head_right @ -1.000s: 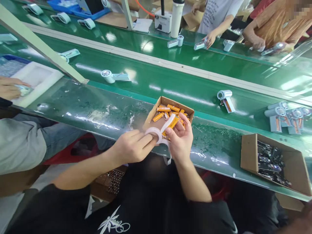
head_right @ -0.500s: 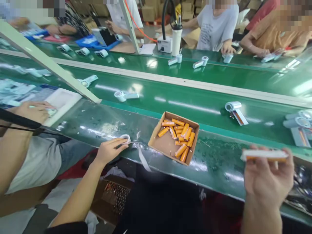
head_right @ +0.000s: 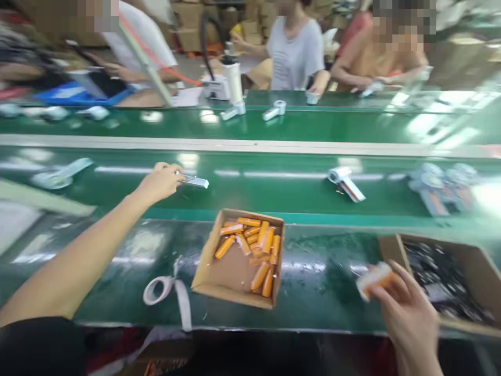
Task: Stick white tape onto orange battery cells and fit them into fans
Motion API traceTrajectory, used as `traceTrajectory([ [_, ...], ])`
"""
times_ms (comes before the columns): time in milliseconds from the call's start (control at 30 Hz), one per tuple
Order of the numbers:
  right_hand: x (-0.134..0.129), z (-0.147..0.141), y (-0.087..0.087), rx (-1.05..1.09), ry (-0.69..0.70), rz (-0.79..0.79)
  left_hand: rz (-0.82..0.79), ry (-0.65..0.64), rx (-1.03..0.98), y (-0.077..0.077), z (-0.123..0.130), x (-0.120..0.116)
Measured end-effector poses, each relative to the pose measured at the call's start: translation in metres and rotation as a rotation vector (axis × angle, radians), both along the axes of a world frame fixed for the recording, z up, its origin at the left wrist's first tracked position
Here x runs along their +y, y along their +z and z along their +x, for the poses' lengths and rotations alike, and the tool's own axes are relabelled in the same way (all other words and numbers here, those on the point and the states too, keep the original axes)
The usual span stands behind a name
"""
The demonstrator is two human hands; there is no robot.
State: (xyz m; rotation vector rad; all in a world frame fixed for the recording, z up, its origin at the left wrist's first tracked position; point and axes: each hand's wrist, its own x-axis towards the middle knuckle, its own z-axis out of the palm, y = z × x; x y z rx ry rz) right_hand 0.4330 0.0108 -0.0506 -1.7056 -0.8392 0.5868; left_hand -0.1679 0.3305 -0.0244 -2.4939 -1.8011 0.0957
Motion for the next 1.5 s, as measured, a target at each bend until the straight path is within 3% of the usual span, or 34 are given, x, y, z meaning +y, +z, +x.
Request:
traceTrajectory([
  [100, 0.09, -0.037, 0.037, 0.067, 0.068, 0.203, -0.093, -0.338, -0.08, -0.005, 0.117, 0.048],
  [167, 0.156, -0.06, 0.05, 0.049, 0.159, 0.293, -0.259, -0.498, -0.098, 0.001, 0.191, 0.062],
  [200, 0.185, -0.071, 0.053, 0.03, 0.218, 0.313, -0.34, -0.54, -0.114, 0.005, 0.219, 0.064],
  [267, 0.228, -0.095, 0.051, -0.052, 0.341, 0.294, -0.478, -0.579, -0.176, 0.012, 0.251, 0.065],
  [333, 0.251, -0.116, 0.045, -0.193, 0.485, 0.222, -0.554, -0.582, -0.239, 0.017, 0.257, 0.061],
  [433, 0.26, -0.134, 0.034, -0.407, 0.672, 0.135, -0.536, -0.504, -0.25, 0.02, 0.251, 0.048],
  [533, 0.256, -0.139, 0.028, -0.594, 0.758, 0.04, -0.475, -0.424, -0.236, 0.019, 0.253, 0.037],
  [733, 0.251, -0.141, 0.032, -1.151, 0.884, -0.341, -0.394, -0.364, -0.264, 0.01, 0.275, 0.028],
  [933, 0.253, -0.157, 0.02, -1.188, 0.958, -0.418, -0.362, -0.288, -0.315, 0.004, 0.286, 0.019],
  [1100, 0.248, -0.143, 0.027, -1.167, 0.936, -0.392, -0.305, -0.262, -0.366, 0.027, 0.292, 0.001],
  [1200, 0.237, -0.107, 0.038, -1.146, 0.766, -0.419, -0.125, -0.293, -0.49, 0.049, 0.262, -0.059],
  [1267, 0.229, -0.079, 0.041, -1.136, 0.645, -0.472, 0.075, -0.34, -0.63, 0.054, 0.221, -0.127],
  [1333, 0.223, -0.057, 0.037, -1.123, 0.564, -0.51, 0.228, -0.349, -0.732, 0.047, 0.173, -0.213],
  [1433, 0.198, -0.04, 0.021, -1.089, 0.498, -0.371, 0.262, -0.358, -0.779, 0.004, 0.108, -0.343],
  [1500, 0.16, -0.035, 0.008, -1.063, 0.515, -0.195, 0.233, -0.146, -0.804, -0.045, 0.075, -0.416],
])
